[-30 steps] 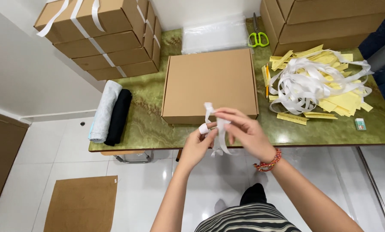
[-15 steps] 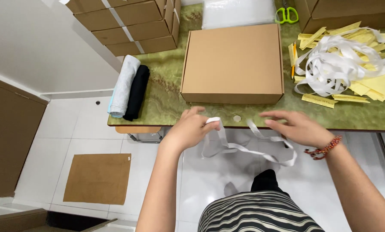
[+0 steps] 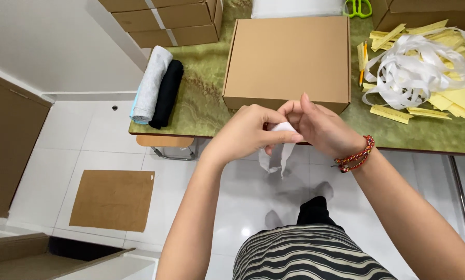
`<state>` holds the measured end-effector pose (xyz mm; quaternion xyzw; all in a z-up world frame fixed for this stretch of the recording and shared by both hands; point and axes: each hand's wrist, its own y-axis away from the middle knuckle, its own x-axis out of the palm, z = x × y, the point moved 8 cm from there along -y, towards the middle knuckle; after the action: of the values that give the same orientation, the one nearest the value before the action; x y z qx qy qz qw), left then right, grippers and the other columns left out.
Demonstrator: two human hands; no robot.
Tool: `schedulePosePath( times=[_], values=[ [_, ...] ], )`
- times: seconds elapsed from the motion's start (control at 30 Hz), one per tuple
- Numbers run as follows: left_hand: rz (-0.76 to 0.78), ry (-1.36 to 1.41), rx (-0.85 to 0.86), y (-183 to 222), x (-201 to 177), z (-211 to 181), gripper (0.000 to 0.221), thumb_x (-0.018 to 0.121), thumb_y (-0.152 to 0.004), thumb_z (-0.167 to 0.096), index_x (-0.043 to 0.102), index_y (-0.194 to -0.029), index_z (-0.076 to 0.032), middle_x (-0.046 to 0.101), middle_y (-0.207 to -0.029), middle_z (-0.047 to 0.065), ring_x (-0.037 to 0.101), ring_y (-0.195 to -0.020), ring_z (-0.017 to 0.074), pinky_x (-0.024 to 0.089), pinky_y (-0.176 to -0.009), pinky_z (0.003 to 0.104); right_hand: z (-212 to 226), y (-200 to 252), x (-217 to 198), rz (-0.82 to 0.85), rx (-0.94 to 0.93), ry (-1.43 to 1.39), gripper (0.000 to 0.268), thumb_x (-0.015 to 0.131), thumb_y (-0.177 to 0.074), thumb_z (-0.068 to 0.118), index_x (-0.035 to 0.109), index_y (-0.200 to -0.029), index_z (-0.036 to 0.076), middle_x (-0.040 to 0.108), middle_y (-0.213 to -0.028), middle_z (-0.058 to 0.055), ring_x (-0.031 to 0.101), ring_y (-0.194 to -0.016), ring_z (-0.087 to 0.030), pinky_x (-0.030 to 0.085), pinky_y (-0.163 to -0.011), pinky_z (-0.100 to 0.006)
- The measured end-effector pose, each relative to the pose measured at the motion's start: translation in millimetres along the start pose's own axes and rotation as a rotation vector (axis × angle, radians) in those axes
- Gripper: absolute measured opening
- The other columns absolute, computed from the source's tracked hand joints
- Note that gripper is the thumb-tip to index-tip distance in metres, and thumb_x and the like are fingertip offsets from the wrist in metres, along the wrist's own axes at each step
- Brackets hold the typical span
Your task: The person writes on a yellow label and places it on a brown box tied with a white ribbon, then stacks the box. They open a clear plastic bag, place a rolled black fabric inside, seal it, and put it into a brown box. They close the box and begin to wrap a white ribbon around it.
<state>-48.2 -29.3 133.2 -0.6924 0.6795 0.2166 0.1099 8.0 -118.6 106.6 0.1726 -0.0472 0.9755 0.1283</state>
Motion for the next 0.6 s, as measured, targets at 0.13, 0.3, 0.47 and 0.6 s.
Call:
schedulePosePath(
  times=[0.13, 0.3, 0.47, 0.6],
  values=[
    [-0.065, 0.047, 0.044, -10.2, -0.5, 9.0, 0.014, 0.085, -0.082, -0.031, 0.081, -0.081, -0.018, 0.069, -0.059, 0.003, 0.063, -0.045, 0.0123, 0.053, -0.050, 0.027, -33.7, -6.4, -44.2, -0.093, 0.021, 0.087, 0.052, 0.036, -0.119, 0.038, 0.065, -0.110, -0.005, 0.058, -0.079, -0.006, 0.062, -0.078, -0.020, 0.052, -0.082, -0.038],
    [-0.066, 0.049, 0.028, -5.1, -8.3, 24.0, 0.015, 0.076, -0.089, -0.030, 0.081, -0.088, -0.016, 0.075, -0.067, 0.002, 0.066, -0.049, 0.0108, 0.057, -0.051, 0.026, -46.5, -5.1, -110.6, -0.245, 0.067, 0.417, 0.026, 0.065, -0.111, 0.019, 0.071, -0.095, 0.000, 0.071, -0.076, -0.007, 0.064, -0.070, -0.015, 0.050, -0.072, -0.029],
    [0.014, 0.029, -0.067, 4.9, -15.5, 23.8, 0.021, 0.068, -0.099, -0.032, 0.078, -0.088, -0.017, 0.067, -0.072, -0.005, 0.058, -0.065, 0.0062, 0.042, -0.061, 0.024, -4.9, 6.8, -93.0, -0.265, 0.095, 0.640, 0.033, 0.070, -0.106, 0.030, 0.071, -0.081, 0.008, 0.060, -0.073, 0.003, 0.049, -0.067, -0.007, 0.036, -0.062, -0.024],
    [0.013, 0.126, 0.131, -0.6, -17.2, 9.2, 0.023, 0.063, -0.102, -0.031, 0.072, -0.089, -0.015, 0.062, -0.071, -0.006, 0.052, -0.064, 0.0054, 0.040, -0.058, 0.023, -2.2, -0.4, -74.6, -0.157, 0.130, 0.572, 0.042, 0.055, -0.110, 0.033, 0.083, -0.113, 0.002, 0.053, -0.064, -0.002, 0.041, -0.061, -0.012, 0.031, -0.059, -0.028]
  ],
)
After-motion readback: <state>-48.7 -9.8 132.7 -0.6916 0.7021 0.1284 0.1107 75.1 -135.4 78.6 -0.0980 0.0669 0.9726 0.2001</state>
